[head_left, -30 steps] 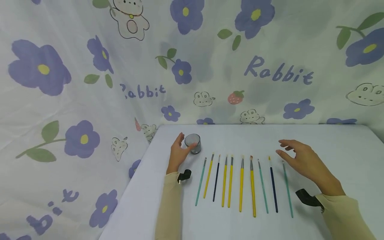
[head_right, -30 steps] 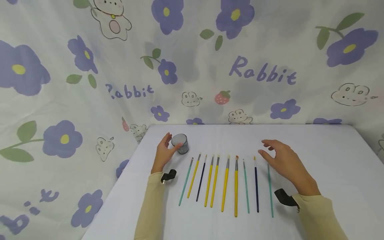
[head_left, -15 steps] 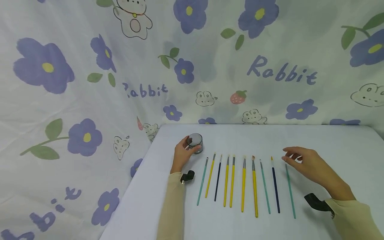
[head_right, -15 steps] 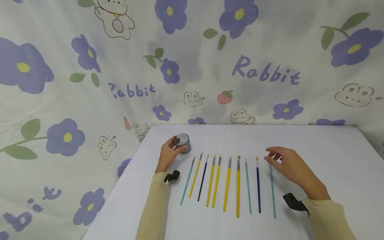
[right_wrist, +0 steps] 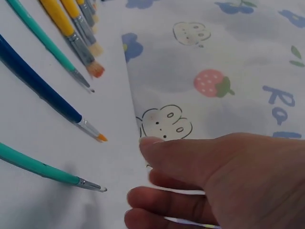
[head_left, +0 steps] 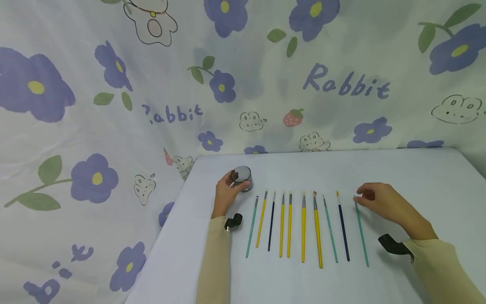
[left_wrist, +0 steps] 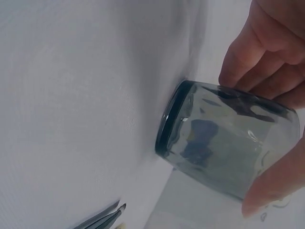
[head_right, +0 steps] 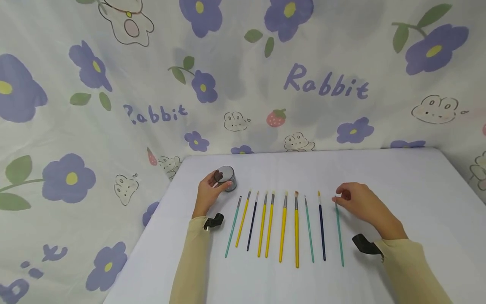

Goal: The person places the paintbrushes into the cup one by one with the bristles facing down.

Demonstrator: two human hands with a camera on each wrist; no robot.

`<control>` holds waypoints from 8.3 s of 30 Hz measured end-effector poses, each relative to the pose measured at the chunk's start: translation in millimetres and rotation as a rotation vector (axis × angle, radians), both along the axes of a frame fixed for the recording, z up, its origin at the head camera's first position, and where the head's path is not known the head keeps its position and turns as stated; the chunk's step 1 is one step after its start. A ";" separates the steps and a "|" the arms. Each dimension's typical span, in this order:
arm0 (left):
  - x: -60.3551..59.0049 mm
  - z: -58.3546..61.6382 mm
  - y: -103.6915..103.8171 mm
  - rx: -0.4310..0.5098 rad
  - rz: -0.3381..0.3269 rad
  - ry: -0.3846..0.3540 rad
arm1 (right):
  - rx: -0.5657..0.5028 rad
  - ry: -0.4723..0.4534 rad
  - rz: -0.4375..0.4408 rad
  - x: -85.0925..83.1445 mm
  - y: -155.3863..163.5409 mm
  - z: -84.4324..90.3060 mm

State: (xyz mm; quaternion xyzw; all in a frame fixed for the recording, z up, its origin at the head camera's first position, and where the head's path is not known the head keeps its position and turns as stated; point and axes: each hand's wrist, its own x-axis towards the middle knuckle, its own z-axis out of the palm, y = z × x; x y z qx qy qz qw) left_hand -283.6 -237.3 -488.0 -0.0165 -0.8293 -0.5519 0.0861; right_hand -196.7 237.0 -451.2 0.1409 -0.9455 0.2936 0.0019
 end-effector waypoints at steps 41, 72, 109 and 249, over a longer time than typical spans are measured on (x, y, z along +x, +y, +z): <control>-6.2 -5.7 -1.8 0.024 -0.015 0.003 | 0.340 0.170 0.438 42.3 -0.1 -20.8; -5.2 -3.4 -0.8 0.018 0.006 -0.019 | 0.200 0.027 0.370 27.7 -21.3 33.3; -2.9 -2.4 0.5 -0.003 -0.019 -0.030 | -0.924 0.060 -0.028 -52.0 -86.6 42.6; -0.2 -4.0 2.1 -0.008 -0.025 -0.012 | 0.063 0.091 0.369 28.7 -33.4 -34.2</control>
